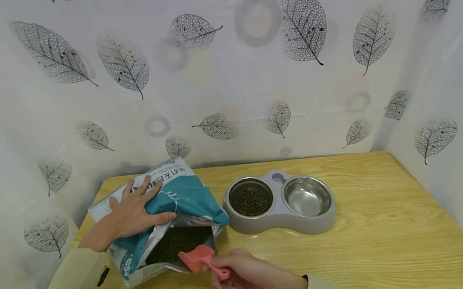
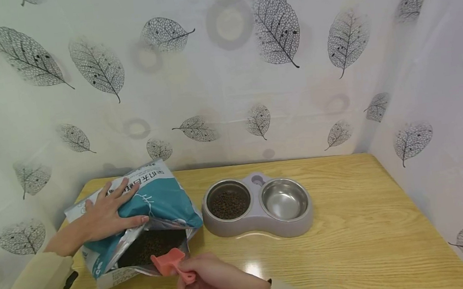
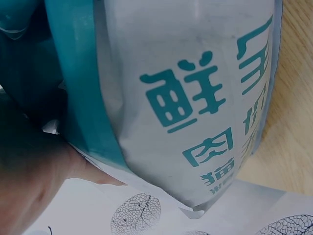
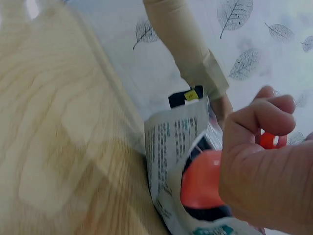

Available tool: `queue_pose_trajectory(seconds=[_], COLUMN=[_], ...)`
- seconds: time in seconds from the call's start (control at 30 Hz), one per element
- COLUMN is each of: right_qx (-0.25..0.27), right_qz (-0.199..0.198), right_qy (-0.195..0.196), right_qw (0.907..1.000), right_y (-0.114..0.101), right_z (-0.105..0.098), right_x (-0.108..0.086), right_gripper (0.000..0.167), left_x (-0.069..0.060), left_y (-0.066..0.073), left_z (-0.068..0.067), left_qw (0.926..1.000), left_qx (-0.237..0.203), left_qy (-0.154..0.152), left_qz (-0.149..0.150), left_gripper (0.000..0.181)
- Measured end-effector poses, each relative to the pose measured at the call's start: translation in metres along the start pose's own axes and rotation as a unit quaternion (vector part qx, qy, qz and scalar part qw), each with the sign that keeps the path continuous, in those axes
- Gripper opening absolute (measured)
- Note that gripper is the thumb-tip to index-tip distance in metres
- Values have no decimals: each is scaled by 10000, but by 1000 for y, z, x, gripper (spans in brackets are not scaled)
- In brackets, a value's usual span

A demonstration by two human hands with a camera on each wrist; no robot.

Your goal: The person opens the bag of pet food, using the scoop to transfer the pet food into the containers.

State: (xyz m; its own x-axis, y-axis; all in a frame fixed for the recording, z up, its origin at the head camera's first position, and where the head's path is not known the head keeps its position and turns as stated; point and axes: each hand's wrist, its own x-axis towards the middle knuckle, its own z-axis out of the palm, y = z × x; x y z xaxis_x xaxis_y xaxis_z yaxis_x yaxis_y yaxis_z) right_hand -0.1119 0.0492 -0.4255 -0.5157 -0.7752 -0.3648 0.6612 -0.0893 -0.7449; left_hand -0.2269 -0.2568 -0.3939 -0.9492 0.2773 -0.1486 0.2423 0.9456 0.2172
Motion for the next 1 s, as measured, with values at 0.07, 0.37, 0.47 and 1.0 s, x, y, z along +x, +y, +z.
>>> queue_pose_trajectory(seconds=[0.07,0.37,0.47,1.0], right_qx=[117,536,586,32], right_qz=[-41,-203,-351,-441], right_qy=[20,40,233,942], right_qw=[9999,9983,9974,9946], right_y=[1,9,12,19], right_z=[3,9,13,16], right_x=[5,30,39,39], right_gripper=[24,35,26,17], left_x=[0,0,0,-1], left_y=[0,1,1,1], left_z=[-1,-3,-3,-3], left_qw=[10000,10000,10000,10000], left_qx=[5,8,-1,-48], left_qy=[10,42,36,23], left_qz=[7,40,39,20], left_gripper=[110,109,109,109])
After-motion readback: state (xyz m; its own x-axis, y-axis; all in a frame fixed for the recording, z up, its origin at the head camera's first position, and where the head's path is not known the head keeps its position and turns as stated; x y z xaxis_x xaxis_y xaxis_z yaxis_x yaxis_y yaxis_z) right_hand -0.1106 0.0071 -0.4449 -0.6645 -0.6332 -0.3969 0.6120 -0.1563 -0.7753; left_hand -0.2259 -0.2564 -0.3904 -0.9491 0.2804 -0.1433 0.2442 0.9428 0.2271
